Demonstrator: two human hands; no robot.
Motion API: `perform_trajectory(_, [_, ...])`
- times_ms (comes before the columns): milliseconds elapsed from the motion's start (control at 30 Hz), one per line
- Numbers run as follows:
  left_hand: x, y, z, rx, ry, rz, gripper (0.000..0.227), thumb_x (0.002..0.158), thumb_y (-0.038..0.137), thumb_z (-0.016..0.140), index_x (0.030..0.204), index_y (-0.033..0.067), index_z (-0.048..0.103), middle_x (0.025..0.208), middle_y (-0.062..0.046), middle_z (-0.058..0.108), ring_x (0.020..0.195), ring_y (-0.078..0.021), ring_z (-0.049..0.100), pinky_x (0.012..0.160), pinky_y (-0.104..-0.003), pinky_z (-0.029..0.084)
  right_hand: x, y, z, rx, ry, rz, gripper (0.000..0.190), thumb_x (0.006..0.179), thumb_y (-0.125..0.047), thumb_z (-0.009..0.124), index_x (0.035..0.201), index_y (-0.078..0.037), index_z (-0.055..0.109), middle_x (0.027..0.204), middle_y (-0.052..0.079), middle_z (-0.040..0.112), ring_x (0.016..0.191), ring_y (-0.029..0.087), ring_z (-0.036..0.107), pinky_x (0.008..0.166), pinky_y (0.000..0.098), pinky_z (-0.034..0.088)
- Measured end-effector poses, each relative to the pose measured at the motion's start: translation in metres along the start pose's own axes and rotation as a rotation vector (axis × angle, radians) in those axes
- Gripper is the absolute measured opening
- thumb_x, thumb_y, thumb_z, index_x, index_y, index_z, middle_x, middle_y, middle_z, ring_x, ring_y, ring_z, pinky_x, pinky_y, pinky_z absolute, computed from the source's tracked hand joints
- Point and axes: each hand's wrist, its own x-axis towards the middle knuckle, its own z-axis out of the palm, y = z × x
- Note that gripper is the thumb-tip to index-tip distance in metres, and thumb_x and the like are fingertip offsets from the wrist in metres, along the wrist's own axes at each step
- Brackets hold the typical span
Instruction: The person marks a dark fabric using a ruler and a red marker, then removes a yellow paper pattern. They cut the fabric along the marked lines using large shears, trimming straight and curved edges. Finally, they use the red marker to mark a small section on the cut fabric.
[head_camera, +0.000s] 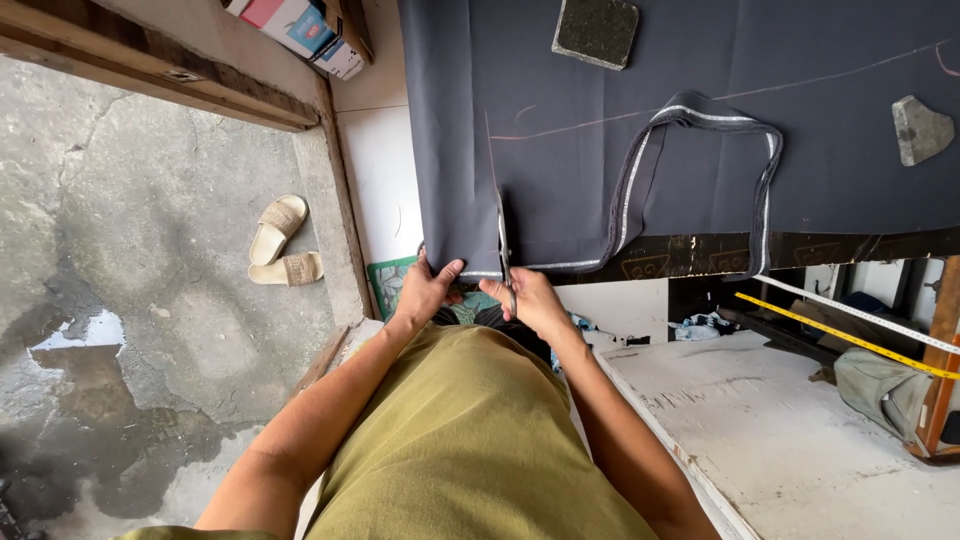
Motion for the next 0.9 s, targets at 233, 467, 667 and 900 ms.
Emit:
perform_trajectory(233, [0.015,-0.017,0.0,0.019,-0.013,0.015,0.044,0.094,0.036,0.073,0.109,-0.0032,0.058,0.066,-0.022,0.072,0.061,-0.0282,0.076,0.066,-0.034,0.062,0.024,-0.008,-0.004,-0.036,-0.011,0.011,0.054,0.083,-0.054,0.084,0.076,-0.005,0.063,0.049,0.007,0.058,0.042,0.013,0.061,0.04,0.0196,0.045])
perform_trajectory(467, [0.012,-0.009,0.001,0.03,-0.009,0.017,0.041,0.095,0.038,0.074,0.102,0.0,0.061,0.064,-0.022,0.072,0.06,-0.0286,0.076,0.064,-0.033,0.062,0.032,-0.003,-0.002,-0.017,0.013,0.027,0.047,0.082,-0.046,0.088,0.074,-0.006,0.063,0.048,0.006,0.058,0.04,0.012,0.06,0.04,0.0184,0.043])
perform_trajectory(667, [0.009,-0.01,0.002,0.022,-0.009,0.016,0.041,0.095,0.036,0.074,0.1,-0.0021,0.061,0.062,-0.023,0.071,0.058,-0.0285,0.075,0.062,-0.033,0.062,0.036,-0.043,-0.007,-0.02,-0.013,0.009,0.052,0.083,-0.051,0.084,0.074,-0.006,0.06,0.048,0.006,0.057,0.041,0.012,0.059,0.038,0.0184,0.041])
perform_trajectory(900, [0.01,-0.008,-0.001,0.064,-0.016,-0.006,0.041,0.095,0.04,0.073,0.099,0.0011,0.063,0.06,-0.018,0.071,0.057,-0.0258,0.075,0.066,-0.029,0.059,0.055,-0.036,-0.003,-0.043,-0.015,-0.012,0.054,0.084,-0.054,0.083,0.074,-0.005,0.06,0.048,0.007,0.057,0.042,0.013,0.06,0.038,0.0186,0.042])
